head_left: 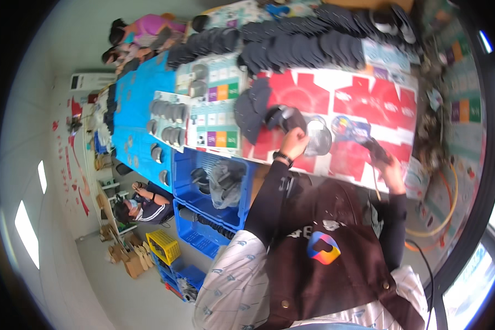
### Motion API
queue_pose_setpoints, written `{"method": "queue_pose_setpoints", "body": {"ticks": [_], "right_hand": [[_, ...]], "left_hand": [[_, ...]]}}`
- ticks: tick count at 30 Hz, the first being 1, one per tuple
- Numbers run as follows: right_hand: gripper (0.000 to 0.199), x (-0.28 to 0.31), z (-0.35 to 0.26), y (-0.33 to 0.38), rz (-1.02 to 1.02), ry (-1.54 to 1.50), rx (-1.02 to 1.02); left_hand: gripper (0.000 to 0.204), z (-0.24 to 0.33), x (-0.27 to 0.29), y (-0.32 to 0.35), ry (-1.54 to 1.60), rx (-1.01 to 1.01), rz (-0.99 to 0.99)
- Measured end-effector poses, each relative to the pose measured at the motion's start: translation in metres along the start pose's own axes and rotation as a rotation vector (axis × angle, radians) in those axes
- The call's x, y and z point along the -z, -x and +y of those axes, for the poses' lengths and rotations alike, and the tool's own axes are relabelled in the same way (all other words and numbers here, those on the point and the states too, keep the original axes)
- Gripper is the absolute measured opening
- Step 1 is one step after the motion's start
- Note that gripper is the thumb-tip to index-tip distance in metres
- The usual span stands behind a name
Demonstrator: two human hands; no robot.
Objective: Applying a liquid, possibly adhesive or paint, to shoe heel components using a manual pump-action brush tool and organizing them in trays.
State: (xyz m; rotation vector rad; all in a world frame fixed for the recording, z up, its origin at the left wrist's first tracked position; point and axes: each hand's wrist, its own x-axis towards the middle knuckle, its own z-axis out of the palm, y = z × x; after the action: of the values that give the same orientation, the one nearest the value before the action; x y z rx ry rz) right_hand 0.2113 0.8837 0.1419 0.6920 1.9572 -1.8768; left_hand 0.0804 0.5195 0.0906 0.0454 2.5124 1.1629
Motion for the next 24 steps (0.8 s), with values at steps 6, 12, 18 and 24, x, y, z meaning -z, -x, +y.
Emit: {"method": "queue_pose_setpoints", "body": {"ticks": [6,12,18,24], "right_hand": [[0.027,-0.014,-0.022,0.020,0.174,-0.007,0.023],[0.046,-0.072,-0.064,0.021,0.161,-0.008,0.075],[0.035,-0.141,-0.079,0.032,0.323,0.052,-0.022],[0.036,-0.204,-0.128,0.040,0.308,0.108,-0.072]], "left_hand": [[0.018,-0.079,0.222,0.017,1.043,0.233,0.173],[0.024,-0.294,0.382,-0.034,1.165,0.244,0.622],[0.025,-0.394,0.397,-0.134,1.206,0.545,0.681],[0.027,-0.445,0.403,-0.174,1.402,0.470,0.581]]}}
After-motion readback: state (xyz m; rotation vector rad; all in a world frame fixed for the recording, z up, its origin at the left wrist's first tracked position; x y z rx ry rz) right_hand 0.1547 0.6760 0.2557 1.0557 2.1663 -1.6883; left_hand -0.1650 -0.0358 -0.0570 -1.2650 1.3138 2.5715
